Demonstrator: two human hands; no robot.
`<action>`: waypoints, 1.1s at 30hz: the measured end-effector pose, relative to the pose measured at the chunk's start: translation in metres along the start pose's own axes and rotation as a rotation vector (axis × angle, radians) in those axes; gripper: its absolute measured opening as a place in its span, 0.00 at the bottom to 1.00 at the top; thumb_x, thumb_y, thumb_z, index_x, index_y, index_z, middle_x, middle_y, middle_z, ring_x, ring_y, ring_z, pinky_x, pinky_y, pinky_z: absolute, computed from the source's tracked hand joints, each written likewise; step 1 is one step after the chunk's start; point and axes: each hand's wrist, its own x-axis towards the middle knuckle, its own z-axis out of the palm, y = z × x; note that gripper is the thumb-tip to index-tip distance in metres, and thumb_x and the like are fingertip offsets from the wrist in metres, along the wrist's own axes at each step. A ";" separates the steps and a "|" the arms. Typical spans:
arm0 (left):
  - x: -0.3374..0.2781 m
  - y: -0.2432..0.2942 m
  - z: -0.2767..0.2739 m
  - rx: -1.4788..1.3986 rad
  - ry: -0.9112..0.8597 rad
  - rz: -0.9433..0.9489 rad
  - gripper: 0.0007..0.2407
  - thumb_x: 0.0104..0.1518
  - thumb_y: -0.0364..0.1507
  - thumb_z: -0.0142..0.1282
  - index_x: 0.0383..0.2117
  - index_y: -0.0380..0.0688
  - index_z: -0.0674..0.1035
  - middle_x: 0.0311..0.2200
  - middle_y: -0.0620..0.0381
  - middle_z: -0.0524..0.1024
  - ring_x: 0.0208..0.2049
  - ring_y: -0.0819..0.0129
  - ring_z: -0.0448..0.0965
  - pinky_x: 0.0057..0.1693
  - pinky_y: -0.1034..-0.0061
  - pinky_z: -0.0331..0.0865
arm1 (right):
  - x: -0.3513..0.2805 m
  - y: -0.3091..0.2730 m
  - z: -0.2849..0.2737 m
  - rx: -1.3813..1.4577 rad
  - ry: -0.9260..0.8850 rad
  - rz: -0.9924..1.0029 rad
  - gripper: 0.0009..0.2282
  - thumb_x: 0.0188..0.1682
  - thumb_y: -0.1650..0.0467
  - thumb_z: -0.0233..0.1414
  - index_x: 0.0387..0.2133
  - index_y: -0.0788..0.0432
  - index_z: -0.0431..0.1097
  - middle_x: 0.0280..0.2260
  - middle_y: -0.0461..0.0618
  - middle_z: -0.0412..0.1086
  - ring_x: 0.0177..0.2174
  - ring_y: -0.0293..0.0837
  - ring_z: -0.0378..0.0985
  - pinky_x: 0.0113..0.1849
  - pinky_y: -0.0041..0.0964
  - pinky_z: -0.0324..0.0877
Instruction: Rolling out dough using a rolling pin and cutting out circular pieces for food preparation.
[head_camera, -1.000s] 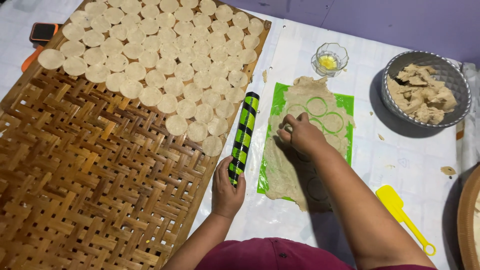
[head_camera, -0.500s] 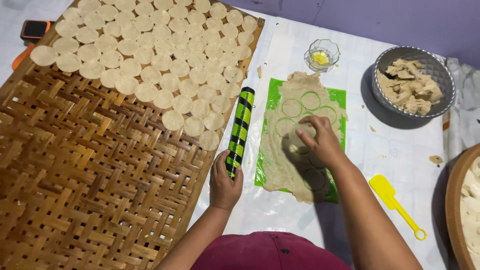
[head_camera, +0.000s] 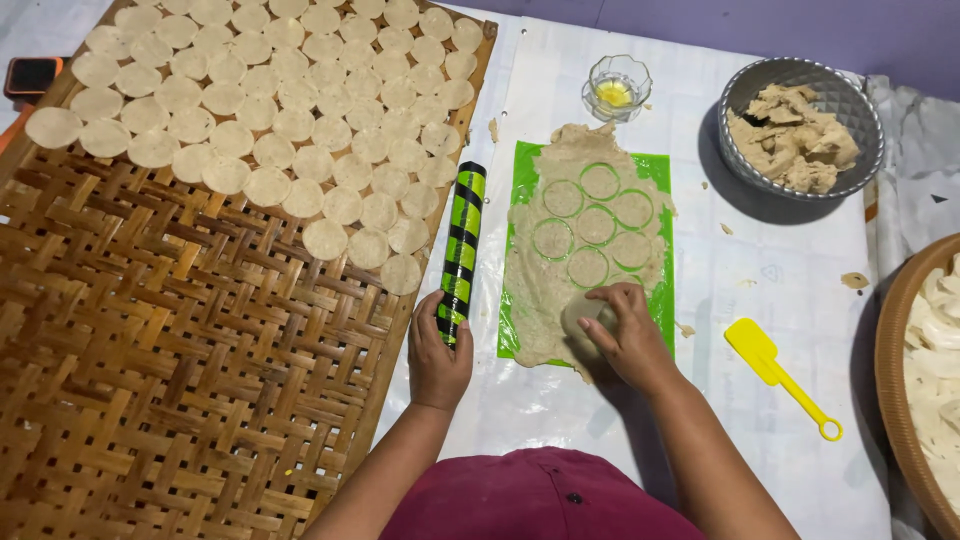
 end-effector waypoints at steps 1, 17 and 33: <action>-0.001 -0.001 0.001 0.000 0.000 0.000 0.20 0.58 0.29 0.53 0.57 0.38 0.68 0.54 0.46 0.70 0.56 0.47 0.73 0.60 0.56 0.67 | 0.001 0.000 0.002 0.000 0.000 0.000 0.18 0.50 0.55 0.53 0.52 0.44 0.65 0.50 0.60 0.59 0.48 0.76 0.72 0.48 0.69 0.71; 0.001 0.003 -0.002 -0.006 -0.020 -0.023 0.19 0.60 0.28 0.52 0.58 0.38 0.67 0.55 0.47 0.69 0.57 0.48 0.71 0.61 0.56 0.66 | 0.032 -0.032 0.022 -0.306 -0.126 0.179 0.17 0.53 0.49 0.45 0.46 0.40 0.62 0.50 0.59 0.59 0.38 0.76 0.79 0.42 0.66 0.76; 0.001 0.003 -0.003 0.009 -0.008 -0.014 0.20 0.58 0.29 0.53 0.56 0.39 0.68 0.53 0.48 0.70 0.56 0.49 0.73 0.61 0.57 0.67 | 0.030 -0.046 0.016 -0.307 -0.137 0.212 0.17 0.53 0.50 0.45 0.47 0.41 0.62 0.53 0.60 0.57 0.41 0.78 0.77 0.45 0.67 0.75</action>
